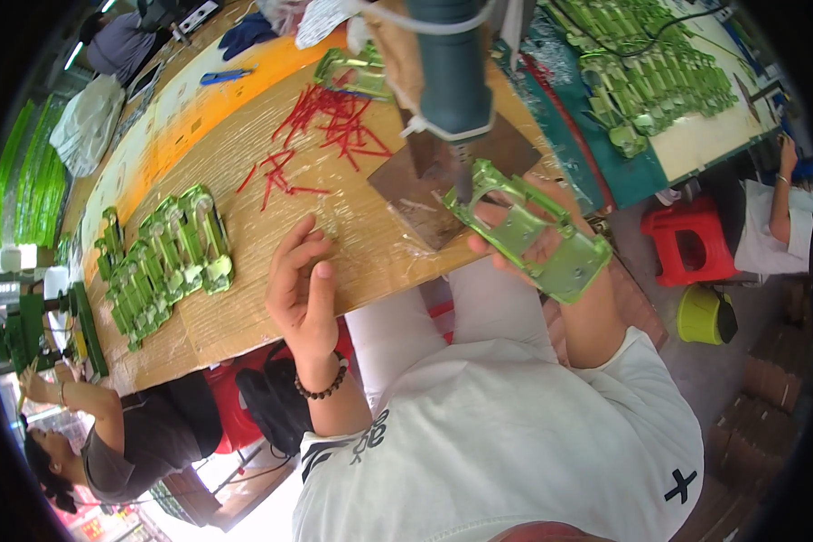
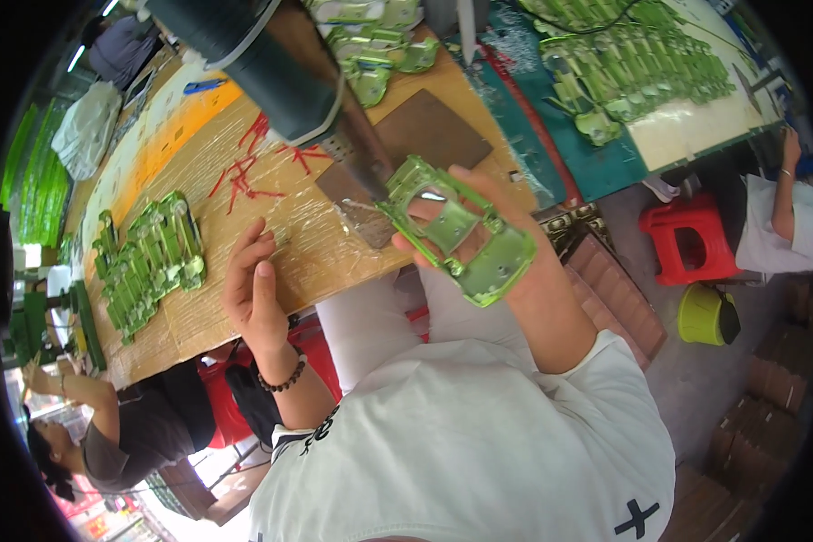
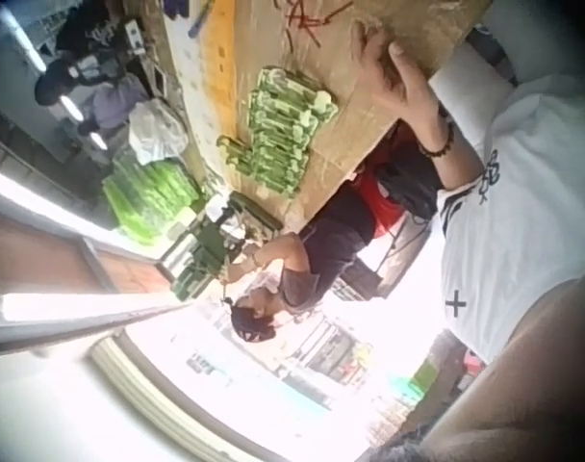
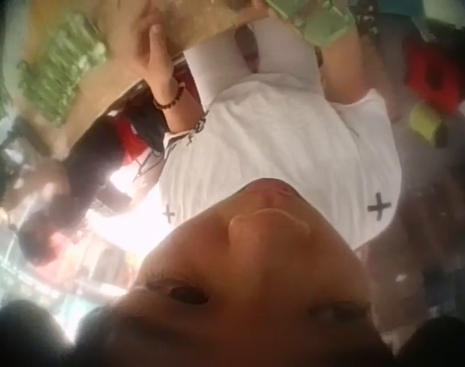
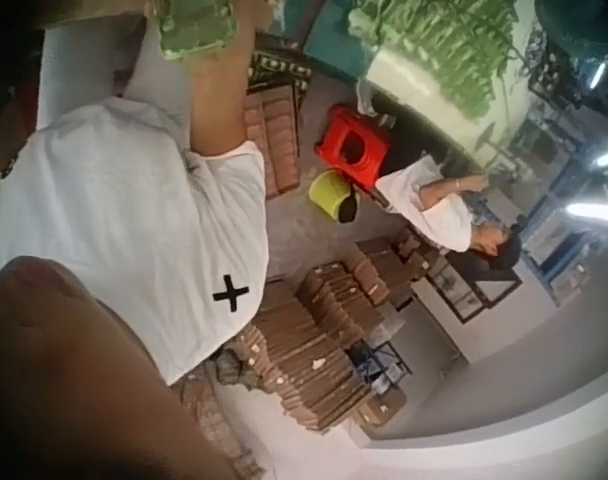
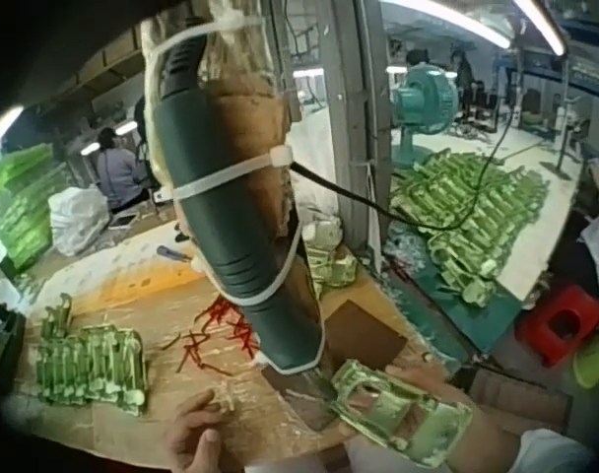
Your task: The person assembles plastic toy car bodies and chassis by hand at a workbench, joining the plastic components together.
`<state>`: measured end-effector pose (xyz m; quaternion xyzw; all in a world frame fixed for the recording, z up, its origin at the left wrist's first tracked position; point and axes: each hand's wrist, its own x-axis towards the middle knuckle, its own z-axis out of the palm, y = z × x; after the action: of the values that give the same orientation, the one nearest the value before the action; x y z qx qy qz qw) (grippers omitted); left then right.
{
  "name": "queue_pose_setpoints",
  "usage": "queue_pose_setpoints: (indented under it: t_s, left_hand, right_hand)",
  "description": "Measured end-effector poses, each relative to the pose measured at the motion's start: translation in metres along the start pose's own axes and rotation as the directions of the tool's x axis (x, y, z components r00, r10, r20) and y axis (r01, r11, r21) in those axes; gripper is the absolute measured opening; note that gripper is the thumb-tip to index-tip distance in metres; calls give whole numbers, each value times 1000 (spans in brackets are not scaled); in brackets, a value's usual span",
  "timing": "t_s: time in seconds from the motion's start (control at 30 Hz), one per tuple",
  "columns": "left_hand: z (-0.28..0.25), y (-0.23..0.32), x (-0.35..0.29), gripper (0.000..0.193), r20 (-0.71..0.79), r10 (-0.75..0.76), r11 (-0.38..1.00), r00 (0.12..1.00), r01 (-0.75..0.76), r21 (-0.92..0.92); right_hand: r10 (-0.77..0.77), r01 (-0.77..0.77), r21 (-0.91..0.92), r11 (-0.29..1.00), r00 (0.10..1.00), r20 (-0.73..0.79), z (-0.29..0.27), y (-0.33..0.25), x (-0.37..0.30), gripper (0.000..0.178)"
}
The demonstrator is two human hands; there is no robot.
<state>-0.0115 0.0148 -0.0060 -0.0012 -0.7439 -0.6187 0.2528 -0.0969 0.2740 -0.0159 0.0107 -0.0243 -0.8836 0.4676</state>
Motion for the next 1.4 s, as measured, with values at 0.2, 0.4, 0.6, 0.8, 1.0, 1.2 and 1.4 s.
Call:
queue_pose_setpoints:
  t_s: [0.2,0.4,0.6,0.8,1.0,1.2,1.4]
  left_hand:
    - [0,1,0,18,5,7,1000,1000,-7,-5]
    - [-1,2,-1,18,-6,15,1000,1000,-15,6]
    - [-1,0,-1,17,-11,34,999,999,-34,39]
    - [3,2,0,15,-5,17,1000,1000,-17,2]
    - [-2,2,1,15,-10,28,999,1000,-28,15]
    - [-12,-1,-4,14,-60,110,990,992,-103,97]
    - [-72,4,17,22,-117,321,570,940,-93,816]
  right_hand:
    - [-326,196,-494,847,926,-191,33,-12,-30,48]
    - [-715,-13,-991,134,691,-105,43,-59,-31,27]
    - [-722,-546,-476,-689,572,389,51,-76,-3,15]
    - [-491,-665,-3,-747,549,677,41,-109,26,23]
    - [-698,-812,-64,-581,455,553,45,-123,35,28]
    - [-879,-505,-748,-430,424,220,84,-16,-17,22]
    - [-239,-38,-589,-807,933,268,67,110,10,11]
